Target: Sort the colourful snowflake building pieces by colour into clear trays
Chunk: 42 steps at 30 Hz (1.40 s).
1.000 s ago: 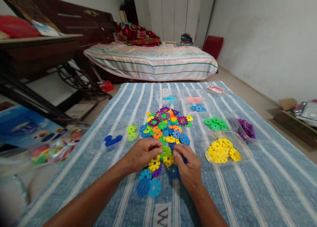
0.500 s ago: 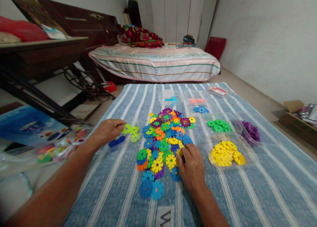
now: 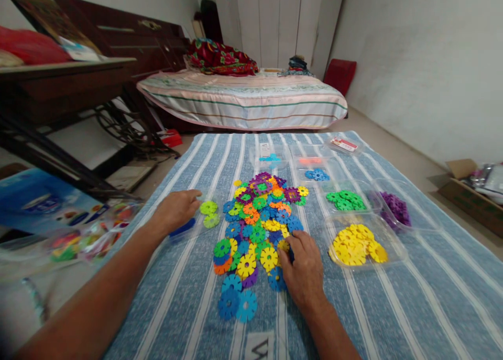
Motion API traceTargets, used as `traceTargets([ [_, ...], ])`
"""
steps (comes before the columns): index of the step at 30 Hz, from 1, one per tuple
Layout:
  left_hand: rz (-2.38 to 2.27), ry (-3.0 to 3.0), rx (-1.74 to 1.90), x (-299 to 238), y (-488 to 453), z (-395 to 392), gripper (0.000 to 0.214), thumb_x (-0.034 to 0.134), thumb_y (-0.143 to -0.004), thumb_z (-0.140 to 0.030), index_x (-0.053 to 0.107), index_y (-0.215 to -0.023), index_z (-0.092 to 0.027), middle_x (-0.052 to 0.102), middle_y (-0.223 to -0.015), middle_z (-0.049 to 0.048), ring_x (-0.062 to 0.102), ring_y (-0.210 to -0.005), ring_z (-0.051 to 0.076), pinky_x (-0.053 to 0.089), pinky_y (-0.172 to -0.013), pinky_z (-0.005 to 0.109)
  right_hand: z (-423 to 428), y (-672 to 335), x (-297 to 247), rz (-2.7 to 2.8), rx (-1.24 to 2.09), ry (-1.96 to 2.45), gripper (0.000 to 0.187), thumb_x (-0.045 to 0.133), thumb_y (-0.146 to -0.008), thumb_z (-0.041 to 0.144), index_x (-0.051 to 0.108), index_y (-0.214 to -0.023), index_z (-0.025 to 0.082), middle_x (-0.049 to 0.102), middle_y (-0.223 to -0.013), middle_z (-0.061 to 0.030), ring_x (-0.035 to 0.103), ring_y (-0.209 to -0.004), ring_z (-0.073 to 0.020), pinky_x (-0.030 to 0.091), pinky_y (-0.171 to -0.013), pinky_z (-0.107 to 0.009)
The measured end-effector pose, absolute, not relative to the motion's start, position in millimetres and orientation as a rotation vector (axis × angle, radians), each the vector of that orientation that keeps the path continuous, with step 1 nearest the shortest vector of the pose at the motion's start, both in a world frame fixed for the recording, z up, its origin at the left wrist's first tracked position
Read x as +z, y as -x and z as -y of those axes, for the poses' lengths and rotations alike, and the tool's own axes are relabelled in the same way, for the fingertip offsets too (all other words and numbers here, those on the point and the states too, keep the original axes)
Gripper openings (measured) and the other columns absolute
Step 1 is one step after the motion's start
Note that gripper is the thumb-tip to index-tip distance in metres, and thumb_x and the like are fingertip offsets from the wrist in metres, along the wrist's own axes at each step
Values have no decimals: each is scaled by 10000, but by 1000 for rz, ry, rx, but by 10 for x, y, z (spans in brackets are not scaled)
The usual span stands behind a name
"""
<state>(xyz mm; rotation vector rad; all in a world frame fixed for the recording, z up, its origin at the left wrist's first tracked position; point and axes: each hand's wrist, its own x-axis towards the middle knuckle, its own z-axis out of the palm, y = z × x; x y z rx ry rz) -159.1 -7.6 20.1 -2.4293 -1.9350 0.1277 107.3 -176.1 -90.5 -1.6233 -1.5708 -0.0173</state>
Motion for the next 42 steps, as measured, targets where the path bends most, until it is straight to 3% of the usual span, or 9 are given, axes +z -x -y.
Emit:
traceTargets([
  [4,1939,2404,-72,389,1502,290,376,370,-857,-306,641,-1061,-144,694,-1028,123,632,-971,278,458,-809,352,1757,-1056,-891,1558,18,1580,160,564,-824,286,619,-936,186,622,-1044,-114,552,-1022,-252,463,-893,-457],
  [8,1716,2750,-436,503,1237,679,311,388,-878,-358,653,-886,-195,700,-835,35,634,-790,182,444,-719,269,1757,-1015,-836,1515,91,1543,98,541,-843,255,624,-828,203,634,-993,-88,566,-1003,-228,466,-887,-429],
  [12,1323,3170,-412,308,925,954,256,415,-887,-297,627,-790,-191,672,-776,23,614,-741,152,434,-661,243,1774,-989,-763,1455,179,1506,125,542,-845,253,641,-780,216,649,-969,-71,577,-996,-215,464,-890,-413],
  [21,1325,2817,-863,-340,796,873,224,388,-910,-199,595,-983,-156,637,-1079,111,565,-1060,220,459,-936,364,1802,-1053,-610,1137,463,1501,170,594,-809,342,698,-784,210,695,-861,-41,644,-841,-201,526,-785,-360],
  [30,1477,2692,-771,-613,841,810,281,456,-870,-218,533,-1134,-156,510,-1323,149,457,-1248,275,391,-1051,463,1795,-1055,-589,941,590,1508,213,646,-766,388,733,-811,198,722,-775,-49,665,-705,-206,560,-648,-346],
  [36,1612,2706,-793,-713,853,752,348,481,-858,-254,496,-1191,-152,507,-1331,156,454,-1257,287,382,-1048,489,1820,-1009,-517,1105,447,1521,189,600,-805,350,712,-791,199,711,-770,-35,661,-717,-189,553,-663,-319],
  [42,1630,2754,-860,-730,869,751,330,429,-878,-255,513,-1182,-156,517,-1324,144,455,-1259,262,381,-1052,476,1957,-1370,-270,1363,-226,1576,161,550,-853,303,669,-835,196,701,-870,-64,658,-850,-203,515,-804,-340],
])
